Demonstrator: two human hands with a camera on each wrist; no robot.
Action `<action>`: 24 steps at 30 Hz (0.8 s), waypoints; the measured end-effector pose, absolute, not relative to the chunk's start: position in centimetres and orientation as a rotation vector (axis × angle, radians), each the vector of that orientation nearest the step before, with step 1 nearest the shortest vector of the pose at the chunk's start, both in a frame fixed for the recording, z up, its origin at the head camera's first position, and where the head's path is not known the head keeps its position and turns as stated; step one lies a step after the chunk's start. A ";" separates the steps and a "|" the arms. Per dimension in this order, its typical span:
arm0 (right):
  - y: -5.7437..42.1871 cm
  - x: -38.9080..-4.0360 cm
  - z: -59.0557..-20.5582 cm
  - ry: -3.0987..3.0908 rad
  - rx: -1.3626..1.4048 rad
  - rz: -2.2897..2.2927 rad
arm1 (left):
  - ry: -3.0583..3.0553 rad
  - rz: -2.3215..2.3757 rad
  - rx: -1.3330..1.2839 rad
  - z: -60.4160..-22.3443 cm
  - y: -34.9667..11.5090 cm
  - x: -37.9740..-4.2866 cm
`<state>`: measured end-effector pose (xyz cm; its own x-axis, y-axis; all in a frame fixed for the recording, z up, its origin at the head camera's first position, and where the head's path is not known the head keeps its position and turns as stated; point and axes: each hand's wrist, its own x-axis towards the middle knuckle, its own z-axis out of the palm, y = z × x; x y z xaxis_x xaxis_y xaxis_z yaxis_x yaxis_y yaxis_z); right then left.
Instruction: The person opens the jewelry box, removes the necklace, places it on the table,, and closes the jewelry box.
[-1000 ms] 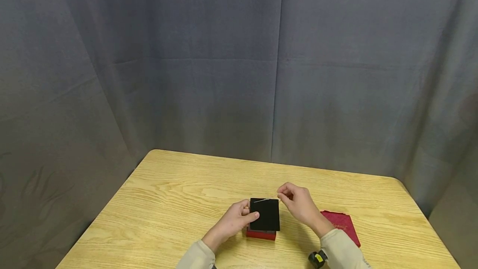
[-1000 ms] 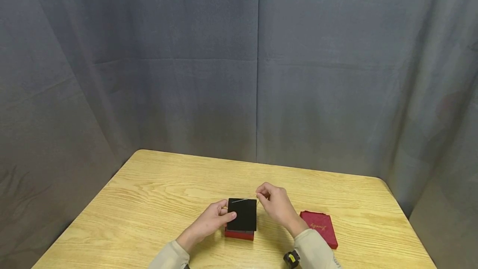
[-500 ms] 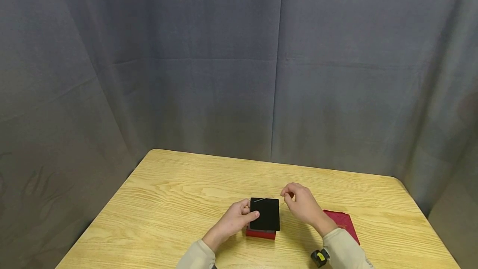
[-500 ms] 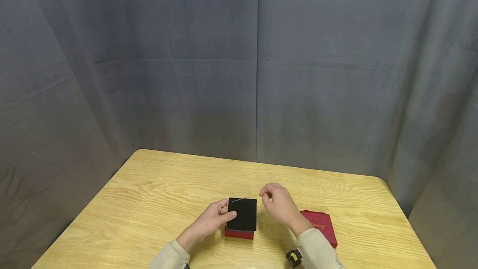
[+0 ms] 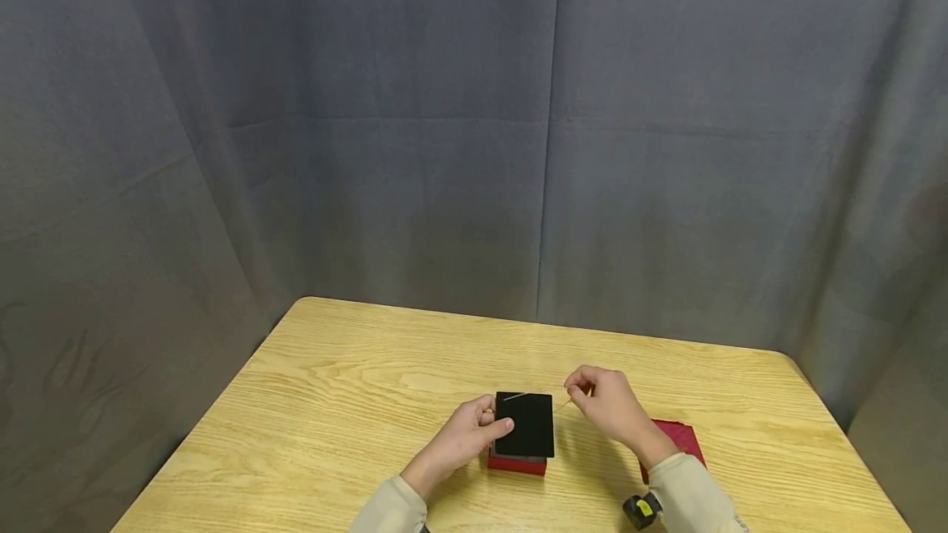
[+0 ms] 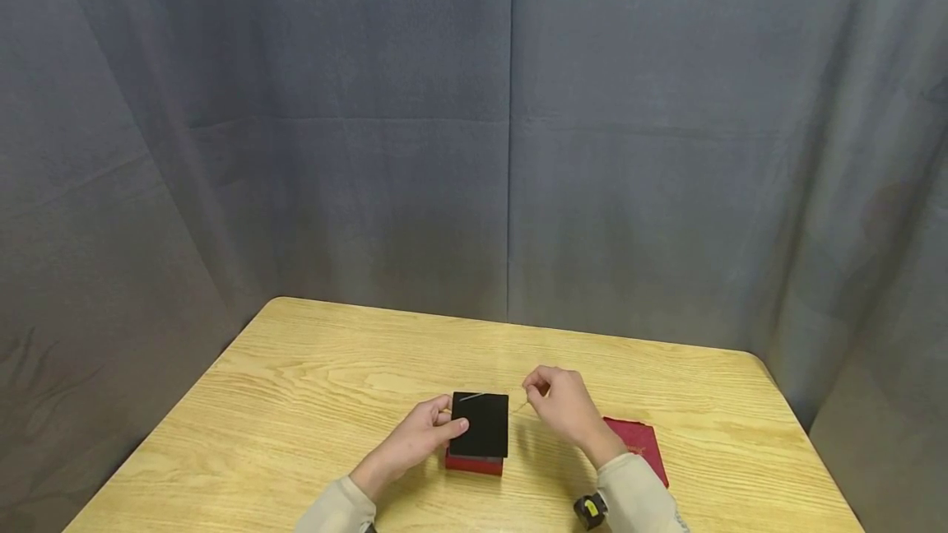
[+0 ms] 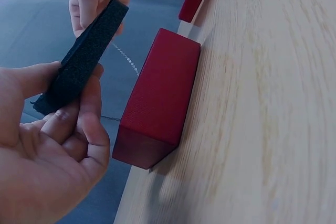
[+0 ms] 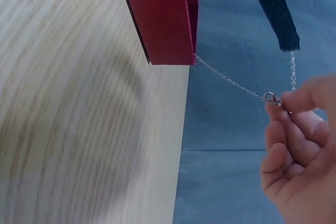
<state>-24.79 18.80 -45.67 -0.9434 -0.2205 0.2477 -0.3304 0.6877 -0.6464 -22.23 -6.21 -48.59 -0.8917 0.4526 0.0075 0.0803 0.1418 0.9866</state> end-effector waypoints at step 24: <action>21.3 -25.3 -44.1 -2.659 0.339 0.988 | 2.146 1.824 0.499 -47.2 -6.1 -21.3</action>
<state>-25.35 21.33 -44.13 -0.9322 -0.1195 0.3416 -0.3136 0.7379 -0.5976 -21.27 -6.12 -47.20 -0.9009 0.4339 0.0092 0.0790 0.1431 0.9865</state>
